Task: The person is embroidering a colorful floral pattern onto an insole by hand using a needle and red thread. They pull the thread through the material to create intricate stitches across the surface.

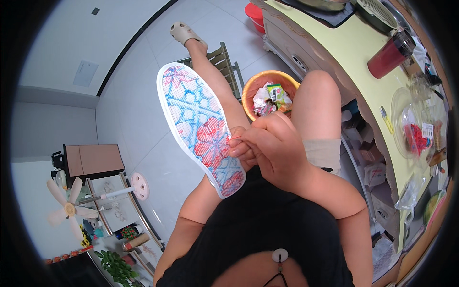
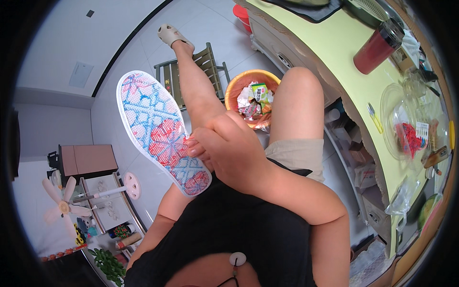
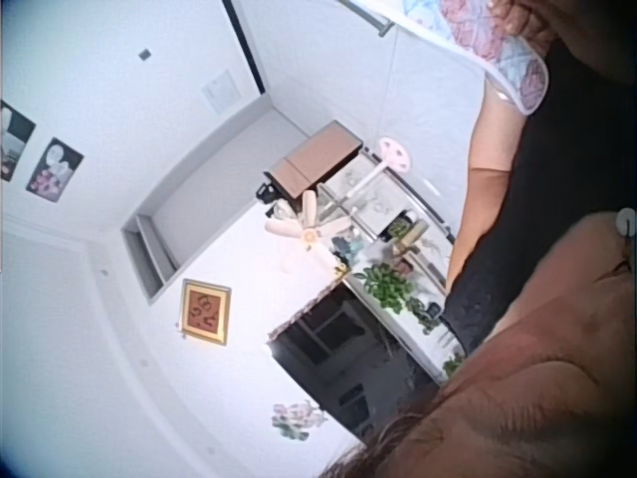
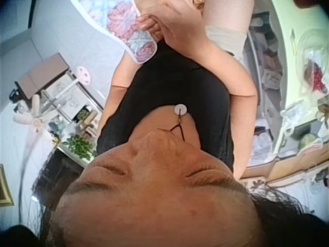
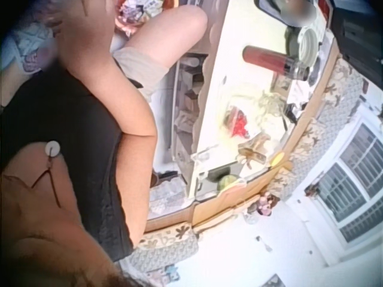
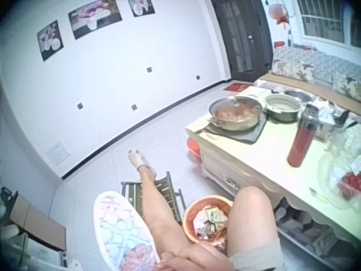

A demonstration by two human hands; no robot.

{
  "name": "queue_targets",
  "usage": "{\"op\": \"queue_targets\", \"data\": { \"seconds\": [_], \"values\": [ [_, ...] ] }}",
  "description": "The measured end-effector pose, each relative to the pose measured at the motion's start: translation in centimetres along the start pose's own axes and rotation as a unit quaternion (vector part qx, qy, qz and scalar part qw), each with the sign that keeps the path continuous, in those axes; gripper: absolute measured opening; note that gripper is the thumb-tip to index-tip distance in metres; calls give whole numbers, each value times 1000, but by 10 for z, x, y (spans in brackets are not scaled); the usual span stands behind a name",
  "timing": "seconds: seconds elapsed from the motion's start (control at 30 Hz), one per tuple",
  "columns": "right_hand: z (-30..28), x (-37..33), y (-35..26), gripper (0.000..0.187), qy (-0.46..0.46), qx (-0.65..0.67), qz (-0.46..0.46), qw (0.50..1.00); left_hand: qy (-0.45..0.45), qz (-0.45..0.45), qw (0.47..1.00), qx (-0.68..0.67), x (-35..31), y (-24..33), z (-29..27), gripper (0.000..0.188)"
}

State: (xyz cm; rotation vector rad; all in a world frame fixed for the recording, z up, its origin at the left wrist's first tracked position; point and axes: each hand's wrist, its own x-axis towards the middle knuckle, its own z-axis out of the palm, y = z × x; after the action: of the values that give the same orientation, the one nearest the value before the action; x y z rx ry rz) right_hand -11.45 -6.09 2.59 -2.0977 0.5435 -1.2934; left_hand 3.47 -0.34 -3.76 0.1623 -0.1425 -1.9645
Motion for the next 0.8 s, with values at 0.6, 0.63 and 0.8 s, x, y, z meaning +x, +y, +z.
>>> {"op": "queue_targets", "data": {
  "seconds": [0.6, 0.63, 0.8],
  "values": [
    [2, -3, 2, 17, 15, 9, -5, 1000, -12, -16, 1000, -2, 6, 0, 2, 22],
    [2, -3, 2, 17, 13, 5, -3, 1000, -13, -16, 1000, -1, 6, 0, 2, 22],
    [0, -5, 5, 15, 13, 22, 18, 1000, -12, -15, 1000, 7, 6, 0, 2, 21]
  ]
}}
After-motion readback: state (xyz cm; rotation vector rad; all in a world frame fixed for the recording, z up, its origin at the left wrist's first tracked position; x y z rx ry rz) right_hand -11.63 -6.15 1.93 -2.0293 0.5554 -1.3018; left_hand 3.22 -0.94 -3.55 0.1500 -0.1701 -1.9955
